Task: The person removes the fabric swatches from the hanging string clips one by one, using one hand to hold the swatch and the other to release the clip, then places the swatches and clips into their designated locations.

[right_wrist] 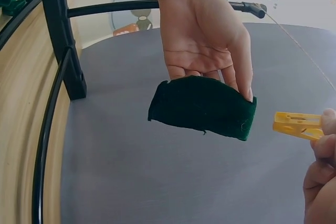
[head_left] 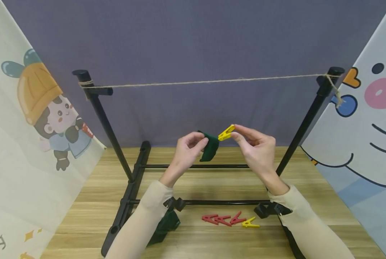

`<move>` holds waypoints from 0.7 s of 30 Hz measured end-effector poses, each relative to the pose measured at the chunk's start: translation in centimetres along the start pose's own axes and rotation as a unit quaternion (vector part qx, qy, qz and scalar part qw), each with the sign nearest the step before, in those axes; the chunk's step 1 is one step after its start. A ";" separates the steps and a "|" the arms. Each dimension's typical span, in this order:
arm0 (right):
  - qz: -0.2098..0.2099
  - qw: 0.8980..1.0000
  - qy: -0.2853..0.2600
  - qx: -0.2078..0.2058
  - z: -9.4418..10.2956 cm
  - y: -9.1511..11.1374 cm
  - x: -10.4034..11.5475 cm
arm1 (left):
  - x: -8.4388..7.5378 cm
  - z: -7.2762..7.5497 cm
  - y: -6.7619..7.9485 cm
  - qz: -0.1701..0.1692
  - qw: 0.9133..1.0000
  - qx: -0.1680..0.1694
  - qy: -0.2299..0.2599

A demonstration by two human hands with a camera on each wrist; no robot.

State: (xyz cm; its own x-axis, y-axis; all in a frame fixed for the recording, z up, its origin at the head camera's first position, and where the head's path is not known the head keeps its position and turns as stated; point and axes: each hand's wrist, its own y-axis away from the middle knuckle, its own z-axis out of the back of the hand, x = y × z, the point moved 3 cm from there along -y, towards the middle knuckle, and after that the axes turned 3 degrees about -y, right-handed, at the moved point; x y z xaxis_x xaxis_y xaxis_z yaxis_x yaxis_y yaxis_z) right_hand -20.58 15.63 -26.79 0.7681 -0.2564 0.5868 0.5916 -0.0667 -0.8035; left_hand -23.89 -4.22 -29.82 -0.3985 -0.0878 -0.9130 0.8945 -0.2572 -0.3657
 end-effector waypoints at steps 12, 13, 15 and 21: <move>-0.015 1.000 0.008 0.027 0.1 1.2 -1.2 | 1.7 0.8 0.8 0.026 1.000 -0.008 -0.005; -0.020 0.999 0.009 0.031 0.2 1.4 -1.8 | 2.2 0.8 0.7 0.027 1.000 -0.009 -0.004; -0.029 0.999 0.005 0.040 0.2 1.9 -2.9 | 3.4 0.9 0.6 0.028 1.000 -0.012 0.001; -0.052 0.996 -0.009 0.073 0.2 3.2 -3.7 | 5.9 1.2 0.8 0.043 0.999 -0.007 -0.001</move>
State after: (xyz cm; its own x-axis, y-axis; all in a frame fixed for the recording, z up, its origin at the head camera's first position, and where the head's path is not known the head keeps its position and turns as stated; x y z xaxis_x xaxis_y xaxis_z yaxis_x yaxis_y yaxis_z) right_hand -21.52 16.55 -31.54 0.7046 -0.2371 0.6688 0.6961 0.0484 -0.7163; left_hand -25.77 -6.11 -35.28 -0.3207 -0.1110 -0.9406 0.9280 -0.2355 -0.2886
